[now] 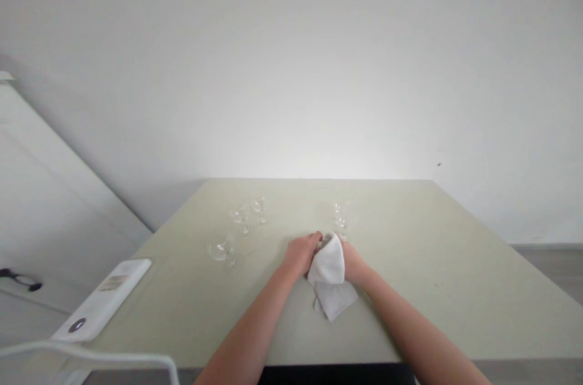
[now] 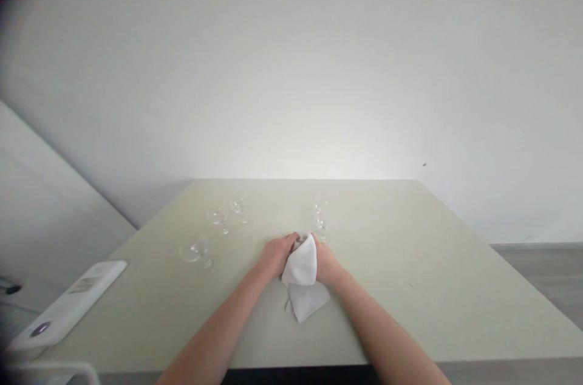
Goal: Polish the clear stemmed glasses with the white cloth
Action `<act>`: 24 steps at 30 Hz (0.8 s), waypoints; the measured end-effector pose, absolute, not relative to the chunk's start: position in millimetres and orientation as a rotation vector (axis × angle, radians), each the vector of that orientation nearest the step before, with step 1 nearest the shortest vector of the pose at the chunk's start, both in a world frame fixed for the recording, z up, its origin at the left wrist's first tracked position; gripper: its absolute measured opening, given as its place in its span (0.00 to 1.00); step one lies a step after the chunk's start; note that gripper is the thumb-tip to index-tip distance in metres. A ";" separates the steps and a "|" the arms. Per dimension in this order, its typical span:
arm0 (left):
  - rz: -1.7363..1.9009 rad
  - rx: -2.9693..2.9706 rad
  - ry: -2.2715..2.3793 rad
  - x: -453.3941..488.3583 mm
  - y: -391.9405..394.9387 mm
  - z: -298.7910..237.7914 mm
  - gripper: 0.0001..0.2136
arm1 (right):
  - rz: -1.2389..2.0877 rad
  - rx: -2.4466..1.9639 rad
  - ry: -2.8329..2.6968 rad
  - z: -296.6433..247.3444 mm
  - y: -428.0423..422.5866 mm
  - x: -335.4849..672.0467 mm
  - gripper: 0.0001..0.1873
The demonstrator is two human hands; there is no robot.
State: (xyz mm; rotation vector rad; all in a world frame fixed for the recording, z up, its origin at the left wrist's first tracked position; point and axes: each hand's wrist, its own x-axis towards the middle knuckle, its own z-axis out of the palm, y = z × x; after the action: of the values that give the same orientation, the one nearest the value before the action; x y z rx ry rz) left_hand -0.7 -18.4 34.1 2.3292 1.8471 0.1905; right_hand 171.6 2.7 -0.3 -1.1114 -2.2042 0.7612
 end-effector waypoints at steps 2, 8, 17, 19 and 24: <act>0.206 2.336 1.844 -1.3 -18.4 33.2 0.11 | 0.754 -1.100 -2.217 -2.1 3.1 171.6 0.13; 0.211 2.350 1.845 -3.1 -19.4 32.0 0.11 | 0.743 -1.122 -2.231 0.0 0.8 171.4 0.12; 0.219 2.333 1.840 -3.0 -18.3 32.7 0.11 | 0.820 -1.059 -2.163 -0.5 2.3 171.7 0.13; 0.233 2.343 1.834 -3.0 -18.3 32.7 0.10 | 0.826 -1.062 -2.157 -1.3 2.9 171.4 0.13; 0.228 2.336 1.852 -2.6 -18.4 33.1 0.10 | 0.827 -1.063 -2.142 0.6 2.7 170.9 0.13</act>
State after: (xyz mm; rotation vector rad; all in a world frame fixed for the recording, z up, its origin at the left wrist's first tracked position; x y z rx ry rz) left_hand -2.6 -18.4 33.1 2.3357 1.8521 0.2281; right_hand 170.9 2.7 0.6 -1.0631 -2.1425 0.8269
